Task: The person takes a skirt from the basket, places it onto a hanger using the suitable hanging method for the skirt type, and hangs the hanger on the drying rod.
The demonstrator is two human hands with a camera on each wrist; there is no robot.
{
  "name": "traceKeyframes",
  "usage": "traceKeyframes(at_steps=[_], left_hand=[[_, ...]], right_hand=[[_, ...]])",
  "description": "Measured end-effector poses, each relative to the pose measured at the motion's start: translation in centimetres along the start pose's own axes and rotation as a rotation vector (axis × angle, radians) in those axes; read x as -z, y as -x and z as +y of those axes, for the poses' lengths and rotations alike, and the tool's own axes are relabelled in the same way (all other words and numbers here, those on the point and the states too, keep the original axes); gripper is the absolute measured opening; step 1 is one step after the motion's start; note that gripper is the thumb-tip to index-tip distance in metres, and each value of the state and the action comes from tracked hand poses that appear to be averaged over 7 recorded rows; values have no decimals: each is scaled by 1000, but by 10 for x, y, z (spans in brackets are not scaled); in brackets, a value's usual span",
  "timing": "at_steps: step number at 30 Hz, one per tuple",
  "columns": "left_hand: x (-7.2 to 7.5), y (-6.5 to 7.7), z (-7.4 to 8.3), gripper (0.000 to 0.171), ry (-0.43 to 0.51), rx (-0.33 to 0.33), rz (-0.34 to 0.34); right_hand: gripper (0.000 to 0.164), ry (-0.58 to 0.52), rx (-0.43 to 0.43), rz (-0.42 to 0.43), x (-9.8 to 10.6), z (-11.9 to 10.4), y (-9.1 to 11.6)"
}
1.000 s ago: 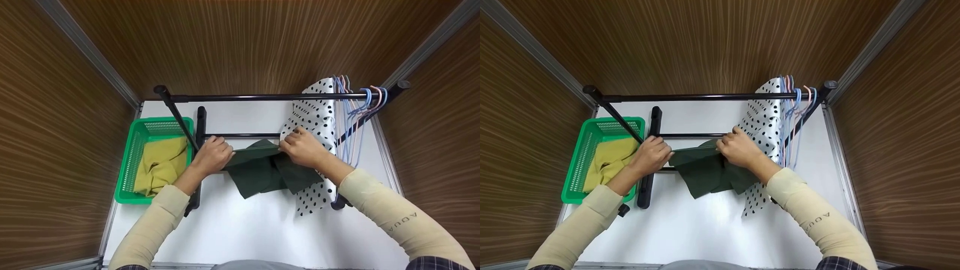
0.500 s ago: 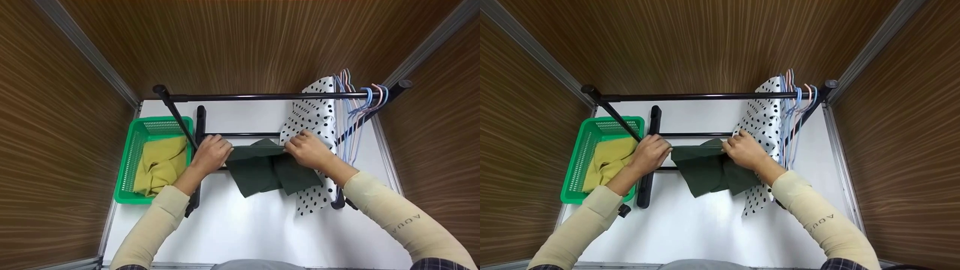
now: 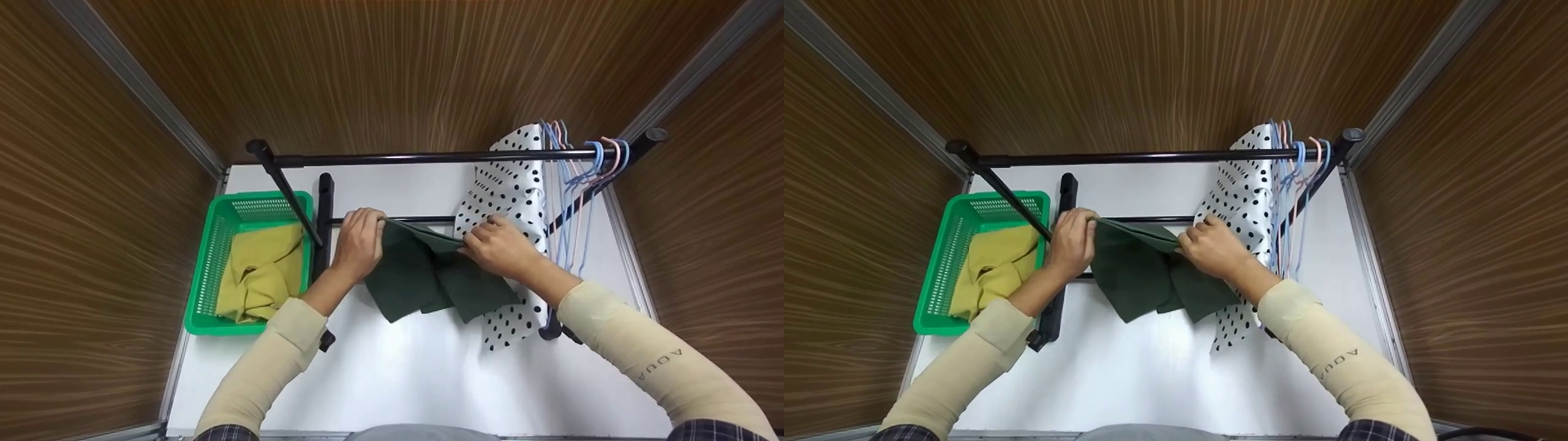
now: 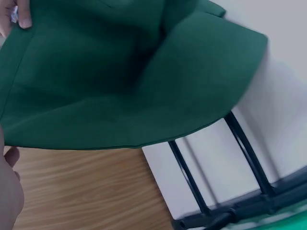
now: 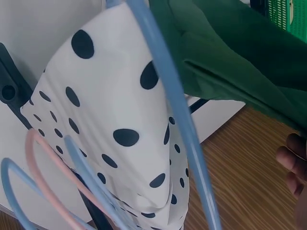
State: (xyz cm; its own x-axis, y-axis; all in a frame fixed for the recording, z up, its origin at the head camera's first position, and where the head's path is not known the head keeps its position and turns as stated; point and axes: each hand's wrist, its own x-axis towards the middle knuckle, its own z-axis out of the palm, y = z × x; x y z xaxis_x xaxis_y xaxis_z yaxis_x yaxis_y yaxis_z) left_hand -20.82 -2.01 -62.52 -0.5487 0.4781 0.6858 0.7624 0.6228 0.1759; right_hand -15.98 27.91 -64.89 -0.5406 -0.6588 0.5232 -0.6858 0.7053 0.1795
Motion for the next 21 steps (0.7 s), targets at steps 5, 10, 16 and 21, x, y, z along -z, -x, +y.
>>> traceKeyframes(at_steps=[5,10,16,21], left_hand=[[-5,-9,9,5,16,-50,101],[-5,-16,14,9,17,-113,137],[-5,-18,22,36,26,-198,10],[-10,-15,31,27,-16,-302,-119]], right_hand=[[25,-32,6,32,-2,-2,-1],[23,-50,-6,21,0,-2,-3],[22,-72,-82,-79,3,-9,-11],[29,-149,-83,-55,8,-21,-25]])
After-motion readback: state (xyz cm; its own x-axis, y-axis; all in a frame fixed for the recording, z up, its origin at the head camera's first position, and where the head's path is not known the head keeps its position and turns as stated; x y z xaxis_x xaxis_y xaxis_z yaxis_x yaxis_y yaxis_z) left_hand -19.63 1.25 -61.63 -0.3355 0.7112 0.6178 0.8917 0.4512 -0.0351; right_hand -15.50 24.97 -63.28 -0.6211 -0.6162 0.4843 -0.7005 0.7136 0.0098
